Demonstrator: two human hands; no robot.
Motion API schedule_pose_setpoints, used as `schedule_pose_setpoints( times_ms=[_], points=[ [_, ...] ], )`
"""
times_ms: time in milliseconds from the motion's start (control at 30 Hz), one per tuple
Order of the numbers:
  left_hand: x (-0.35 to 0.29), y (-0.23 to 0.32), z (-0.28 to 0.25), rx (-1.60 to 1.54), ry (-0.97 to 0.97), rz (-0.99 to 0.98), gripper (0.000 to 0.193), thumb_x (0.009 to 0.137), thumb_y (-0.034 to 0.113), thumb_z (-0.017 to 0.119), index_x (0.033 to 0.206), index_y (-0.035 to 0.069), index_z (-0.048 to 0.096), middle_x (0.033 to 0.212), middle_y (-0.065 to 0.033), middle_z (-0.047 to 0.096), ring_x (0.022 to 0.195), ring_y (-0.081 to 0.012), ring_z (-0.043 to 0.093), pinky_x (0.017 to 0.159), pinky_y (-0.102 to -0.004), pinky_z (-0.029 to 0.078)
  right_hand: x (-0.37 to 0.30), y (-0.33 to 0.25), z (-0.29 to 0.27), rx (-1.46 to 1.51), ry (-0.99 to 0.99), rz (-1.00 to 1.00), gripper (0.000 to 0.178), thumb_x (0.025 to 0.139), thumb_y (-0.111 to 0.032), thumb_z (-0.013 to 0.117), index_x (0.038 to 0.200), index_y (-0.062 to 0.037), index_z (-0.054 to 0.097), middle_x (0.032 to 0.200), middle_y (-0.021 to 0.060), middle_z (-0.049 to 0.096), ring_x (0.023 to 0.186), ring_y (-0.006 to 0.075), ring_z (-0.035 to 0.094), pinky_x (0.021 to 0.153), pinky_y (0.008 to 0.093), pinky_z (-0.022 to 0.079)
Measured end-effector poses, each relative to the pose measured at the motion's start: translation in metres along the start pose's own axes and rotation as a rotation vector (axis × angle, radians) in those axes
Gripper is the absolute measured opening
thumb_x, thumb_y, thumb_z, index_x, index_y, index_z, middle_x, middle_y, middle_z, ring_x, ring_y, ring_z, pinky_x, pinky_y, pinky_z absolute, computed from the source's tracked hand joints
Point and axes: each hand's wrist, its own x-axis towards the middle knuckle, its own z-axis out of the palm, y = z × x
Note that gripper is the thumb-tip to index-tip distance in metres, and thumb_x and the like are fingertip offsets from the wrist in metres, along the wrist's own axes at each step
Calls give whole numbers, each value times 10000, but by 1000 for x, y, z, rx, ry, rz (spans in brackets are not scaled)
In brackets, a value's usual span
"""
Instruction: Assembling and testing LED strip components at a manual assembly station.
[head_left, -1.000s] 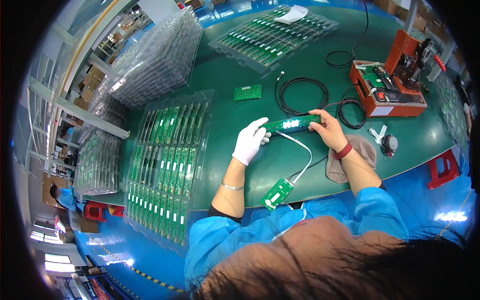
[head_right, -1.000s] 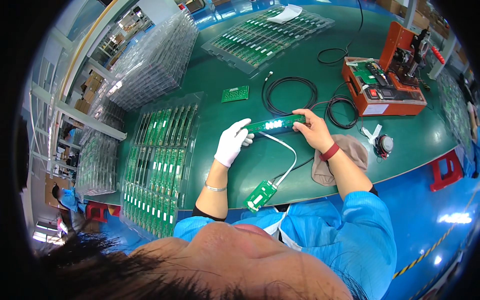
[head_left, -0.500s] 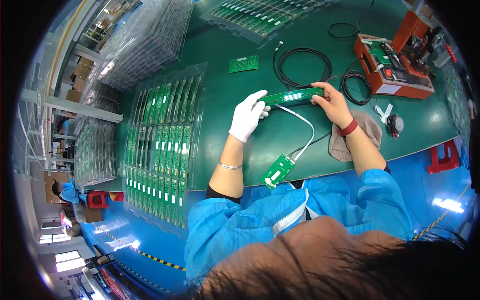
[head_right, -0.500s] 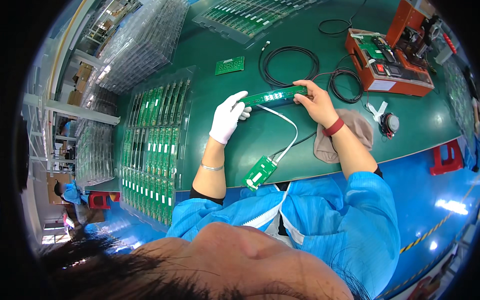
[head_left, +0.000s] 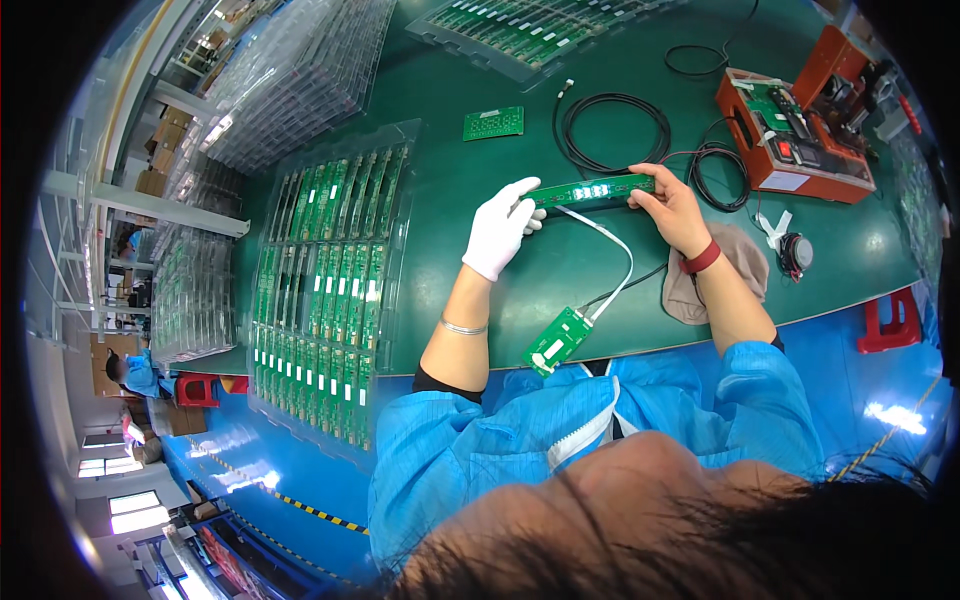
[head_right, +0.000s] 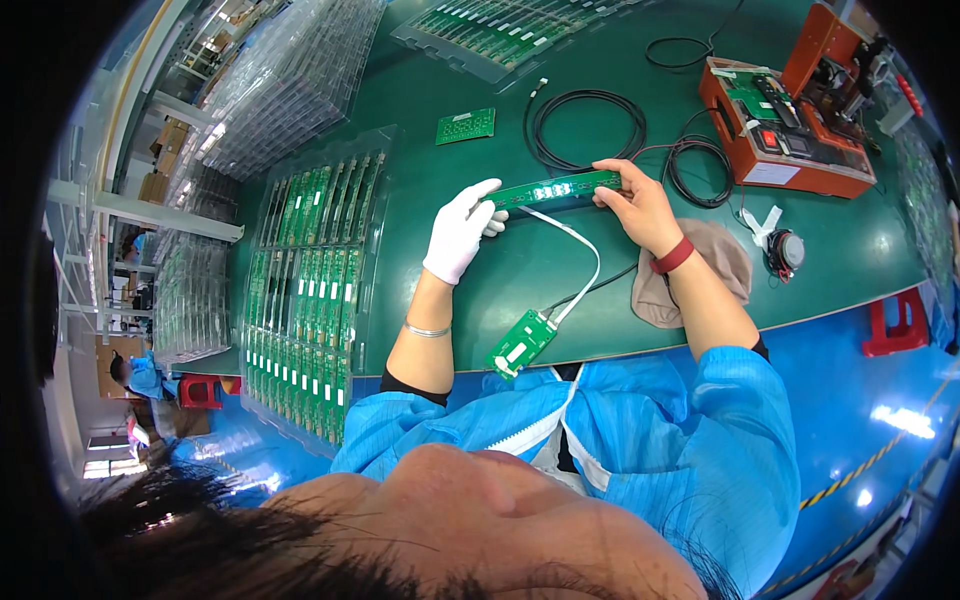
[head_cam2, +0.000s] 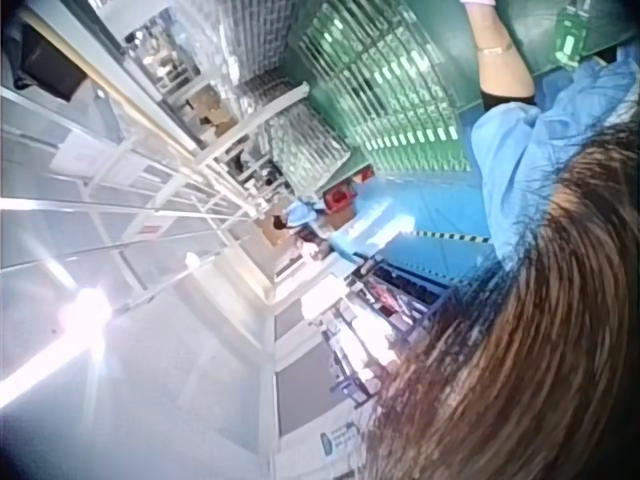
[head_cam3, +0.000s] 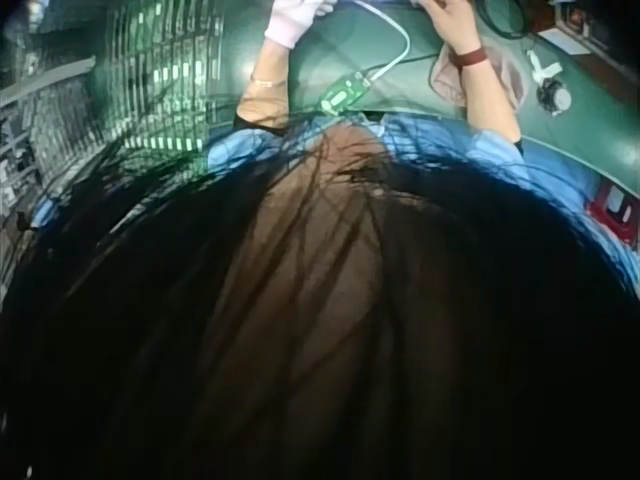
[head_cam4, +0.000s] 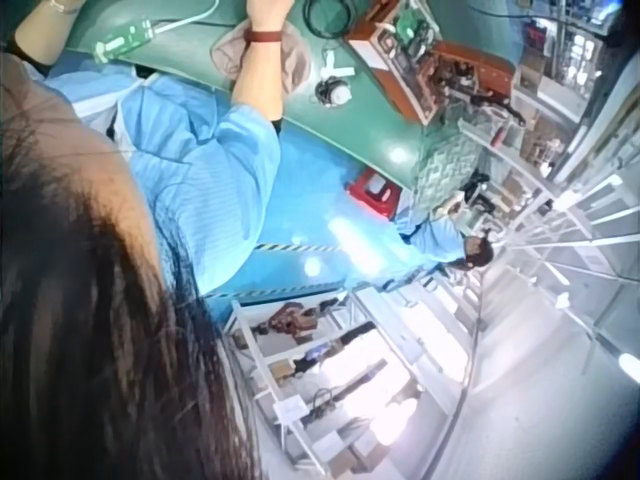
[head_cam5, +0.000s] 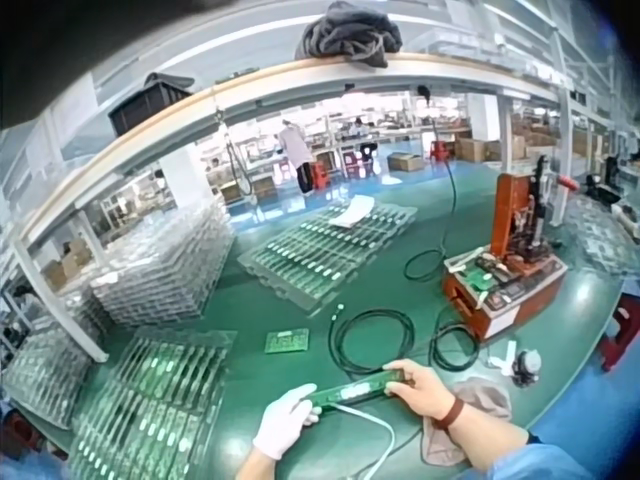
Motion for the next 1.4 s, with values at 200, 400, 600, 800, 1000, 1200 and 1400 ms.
schedule_pose_setpoints(
  times_ms=[200,400,600,800,1000,1200,1400],
  points=[
    [-6,-3,-1,-3,24,-1,371,912,34,478,1269,2,573,871,-139,681,709,-153,629,667,-231,509,-1,0,4,-1,-14,10,360,901,18,555,1254,-48,552,869,68,646,802,121,630,767,201,489],
    [-5,-6,-5,19,30,-2,360,897,27,482,1235,1,600,850,-140,688,684,-152,630,647,-230,510,-4,0,9,-1,-17,10,361,898,22,560,1252,-47,554,859,68,645,794,119,629,761,199,490],
    [-2,-7,-3,4,33,10,351,884,22,484,1206,2,621,830,-141,692,663,-153,630,629,-228,511,-6,6,6,-38,21,22,360,896,27,562,1250,-44,556,852,66,642,785,118,628,751,198,493],
    [-4,-8,-1,-5,61,0,355,884,20,480,1210,4,618,833,-141,692,668,-153,631,632,-227,511,-6,3,7,1,-3,14,362,896,28,561,1251,-40,556,842,64,640,778,118,629,747,199,495],
    [-5,-10,-3,-1,71,1,345,884,16,484,1200,-1,621,848,-139,688,686,-160,643,636,-233,520,-9,0,9,-17,-8,30,364,896,27,561,1254,-38,555,836,63,637,774,117,629,745,200,495],
    [-6,-7,-3,-8,80,-5,314,883,-3,485,1159,-18,635,879,-126,678,732,-180,675,646,-253,546,-9,3,10,-52,-1,25,369,895,26,561,1258,-38,552,836,61,635,776,115,626,745,200,495],
    [-3,-11,-5,8,74,27,343,885,17,491,1202,-2,620,846,-137,687,687,-162,645,634,-237,523,-7,4,10,-63,0,26,368,895,26,559,1258,-39,551,843,62,638,780,115,624,749,201,493]
  ],
)
